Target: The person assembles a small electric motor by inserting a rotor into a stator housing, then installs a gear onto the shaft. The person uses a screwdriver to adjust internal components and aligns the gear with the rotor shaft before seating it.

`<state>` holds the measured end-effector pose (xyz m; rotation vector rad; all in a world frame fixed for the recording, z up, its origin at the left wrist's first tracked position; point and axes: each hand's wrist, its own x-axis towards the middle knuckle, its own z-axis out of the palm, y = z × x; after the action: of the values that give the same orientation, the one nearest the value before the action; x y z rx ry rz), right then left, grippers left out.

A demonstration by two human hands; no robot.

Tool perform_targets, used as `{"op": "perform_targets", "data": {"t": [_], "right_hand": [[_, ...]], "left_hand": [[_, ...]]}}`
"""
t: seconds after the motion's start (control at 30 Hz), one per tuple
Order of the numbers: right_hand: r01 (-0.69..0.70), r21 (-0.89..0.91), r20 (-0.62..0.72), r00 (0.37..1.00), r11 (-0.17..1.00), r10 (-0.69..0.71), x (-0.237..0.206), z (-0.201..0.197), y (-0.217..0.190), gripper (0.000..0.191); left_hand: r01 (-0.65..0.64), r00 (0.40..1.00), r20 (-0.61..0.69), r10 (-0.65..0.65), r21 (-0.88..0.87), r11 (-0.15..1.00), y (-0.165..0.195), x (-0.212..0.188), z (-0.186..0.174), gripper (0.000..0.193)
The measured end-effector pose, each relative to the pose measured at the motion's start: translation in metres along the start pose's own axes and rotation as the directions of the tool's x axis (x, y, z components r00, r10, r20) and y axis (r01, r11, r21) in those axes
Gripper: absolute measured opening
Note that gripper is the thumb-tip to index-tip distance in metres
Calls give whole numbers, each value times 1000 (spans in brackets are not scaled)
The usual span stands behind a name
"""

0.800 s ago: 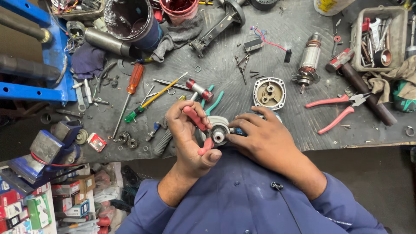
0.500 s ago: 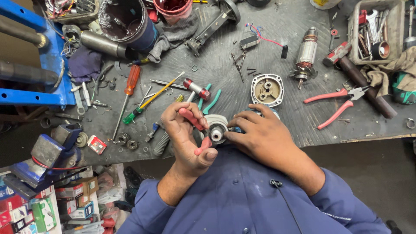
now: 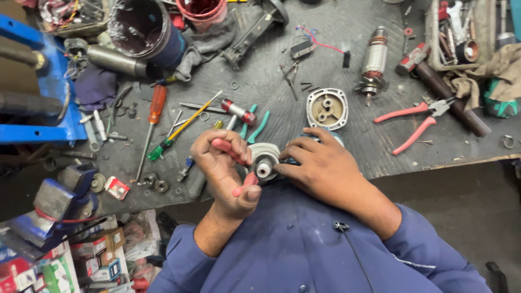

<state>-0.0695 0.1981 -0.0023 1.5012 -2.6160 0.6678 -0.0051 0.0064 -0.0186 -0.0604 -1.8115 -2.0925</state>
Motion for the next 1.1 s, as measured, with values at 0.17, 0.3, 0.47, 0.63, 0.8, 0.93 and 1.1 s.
{"op": "perform_targets", "data": {"t": [0.17, 0.3, 0.47, 0.63, 0.8, 0.93, 1.1], "right_hand": [[1, -10, -15, 1000, 1000, -1, -8, 1, 5, 23], [6, -9, -33, 999, 1000, -7, -12, 1, 9, 22], [-1, -2, -41, 999, 1000, 1, -16, 1, 10, 22], [5, -1, -47, 999, 1000, -5, -17, 1, 9, 22], [20, 10, -14, 1000, 1000, -19, -15, -2, 7, 26], [38, 0, 1, 999, 999, -38, -12, -3, 6, 27], [19, 46, 49, 999, 999, -21, -7, -2, 6, 29]], "left_hand": [[-10, 999, -37, 8, -40, 999, -6, 2, 7, 93], [-9, 998, -57, 8, -15, 1000, -9, 5, 10, 92], [-2, 995, -96, 0, -22, 1000, -8, 4, 17, 94], [-11, 996, -91, 7, -41, 999, -8, 4, 17, 93], [-49, 997, -55, 49, 1, 999, -10, 2, 14, 86], [-144, 990, 9, 144, 14, 989, -15, -1, 14, 78], [-169, 985, 30, 169, -1, 986, -19, -6, 11, 67]]}}
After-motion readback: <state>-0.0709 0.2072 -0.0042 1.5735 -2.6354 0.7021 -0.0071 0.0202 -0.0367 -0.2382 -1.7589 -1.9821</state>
